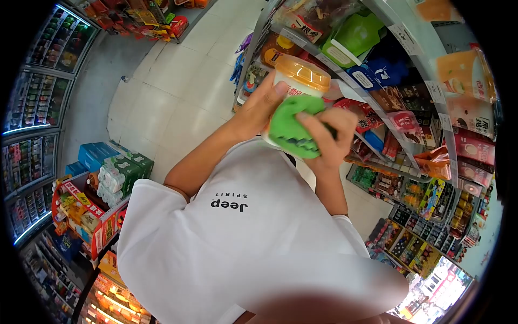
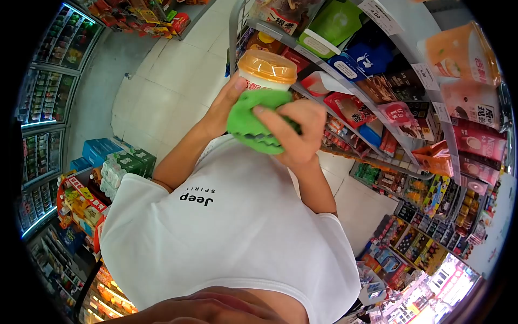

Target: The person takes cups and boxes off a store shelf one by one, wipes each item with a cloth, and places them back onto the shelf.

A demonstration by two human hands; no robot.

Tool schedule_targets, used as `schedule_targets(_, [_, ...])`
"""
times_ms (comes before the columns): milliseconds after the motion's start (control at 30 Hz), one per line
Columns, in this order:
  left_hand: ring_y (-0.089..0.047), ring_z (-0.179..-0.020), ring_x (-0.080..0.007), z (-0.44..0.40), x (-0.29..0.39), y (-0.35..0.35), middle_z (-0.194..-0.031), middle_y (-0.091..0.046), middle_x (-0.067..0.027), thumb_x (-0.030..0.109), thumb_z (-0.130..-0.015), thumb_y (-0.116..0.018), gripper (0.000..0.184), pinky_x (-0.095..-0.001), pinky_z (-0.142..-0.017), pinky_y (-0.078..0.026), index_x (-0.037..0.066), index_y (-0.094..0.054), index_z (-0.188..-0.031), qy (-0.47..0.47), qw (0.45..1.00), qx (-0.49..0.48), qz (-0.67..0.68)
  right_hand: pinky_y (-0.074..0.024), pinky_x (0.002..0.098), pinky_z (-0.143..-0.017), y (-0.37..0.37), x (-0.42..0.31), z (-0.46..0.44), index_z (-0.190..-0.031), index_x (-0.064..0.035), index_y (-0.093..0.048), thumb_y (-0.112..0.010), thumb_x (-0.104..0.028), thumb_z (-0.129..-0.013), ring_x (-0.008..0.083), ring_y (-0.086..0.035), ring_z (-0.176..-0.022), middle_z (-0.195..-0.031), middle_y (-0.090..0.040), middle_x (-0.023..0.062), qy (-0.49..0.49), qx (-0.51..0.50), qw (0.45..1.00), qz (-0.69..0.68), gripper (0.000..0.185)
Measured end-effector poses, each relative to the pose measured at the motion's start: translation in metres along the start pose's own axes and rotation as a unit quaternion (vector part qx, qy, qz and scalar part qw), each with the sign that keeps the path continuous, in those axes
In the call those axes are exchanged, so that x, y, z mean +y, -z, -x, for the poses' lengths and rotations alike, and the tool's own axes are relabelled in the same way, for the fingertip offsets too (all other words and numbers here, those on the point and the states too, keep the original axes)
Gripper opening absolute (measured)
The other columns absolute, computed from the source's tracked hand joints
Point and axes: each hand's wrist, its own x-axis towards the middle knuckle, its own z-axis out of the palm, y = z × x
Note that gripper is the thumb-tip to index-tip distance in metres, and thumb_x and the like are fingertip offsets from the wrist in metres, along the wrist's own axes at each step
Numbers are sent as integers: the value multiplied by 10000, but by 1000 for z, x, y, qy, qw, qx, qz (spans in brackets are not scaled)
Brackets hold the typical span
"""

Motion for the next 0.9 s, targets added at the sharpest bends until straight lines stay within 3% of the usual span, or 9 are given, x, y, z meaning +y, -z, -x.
schedule_targets(67, [-514,-1337,-167,1,-8,3,-1470,-502,-103,499,-1091,-445,638,-358,-1110,-440,63,-338,-1543,50,994,0,94,-444,359,-778,-6,6,-9,-1085,-52,-764,-832,-118,-644,243,-547,-895,-1003,-561,76,-61,93,993,43,451])
schedule_targets(200, [-549,-1346,-244,4,3,2,-1489,-533,-151,491,-1101,-392,620,-433,-1140,-444,40,-394,-1527,103,978,-12,183,-446,354,-793,1,9,-12,-1110,-30,-745,-828,-86,-653,252,-548,-902,-1036,-561,91,-55,63,996,28,467])
schedule_targets(300, [-593,-1303,-259,10,-6,16,-1461,-558,-159,546,-1054,-486,691,-435,-1092,-501,23,-421,-1502,78,987,-71,118,-447,352,-799,-1,12,-8,-1147,-25,-723,-822,-98,-674,255,-550,-907,-1040,-560,99,-75,65,995,18,488])
schedule_targets(400, [-640,-1243,-269,9,-17,16,-1409,-598,-167,602,-992,-572,792,-425,-1035,-550,9,-422,-1494,101,981,-33,161,-463,369,-773,-2,-4,9,-1124,-102,-762,-853,-136,-681,247,-552,-904,-1001,-559,59,-116,59,991,-19,454])
schedule_targets(433, [-661,-1204,-266,7,-18,13,-1360,-629,-171,628,-967,-597,839,-412,-1009,-564,-1,-414,-1491,100,981,-1,168,-470,362,-765,-2,-8,14,-1101,-112,-772,-857,-150,-659,240,-554,-887,-989,-559,51,-66,46,994,-71,452])
schedule_targets(567, [-663,-1179,-234,0,-9,0,-1311,-645,-153,586,-988,-598,792,-391,-1011,-557,-7,-414,-1479,73,995,30,56,-450,342,-751,3,3,12,-1051,-122,-794,-865,-195,-590,221,-551,-867,-957,-561,36,47,-3,999,6,472])
schedule_targets(667, [-665,-1164,-225,0,-10,-15,-1315,-634,-152,565,-997,-599,772,-372,-985,-564,-5,-410,-1482,49,996,52,52,-453,355,-752,2,7,-4,-1054,-150,-796,-855,-170,-593,223,-549,-866,-954,-569,21,-125,94,987,19,465])
schedule_targets(800, [-648,-1202,-229,-8,-8,-5,-1383,-589,-151,546,-1025,-566,728,-354,-976,-571,24,-385,-1499,34,998,54,21,-450,369,-747,1,-8,7,-1063,-161,-792,-854,-145,-599,229,-545,-861,-957,-581,15,-21,-14,999,-41,468])
schedule_targets(900, [-635,-1229,-237,-4,-14,-4,-1373,-602,-144,542,-1066,-467,663,-393,-1020,-550,31,-417,-1485,37,996,76,22,-448,367,-772,4,-9,5,-1066,-163,-791,-855,-141,-605,232,-534,-881,-967,-584,17,-69,-33,996,-42,466])
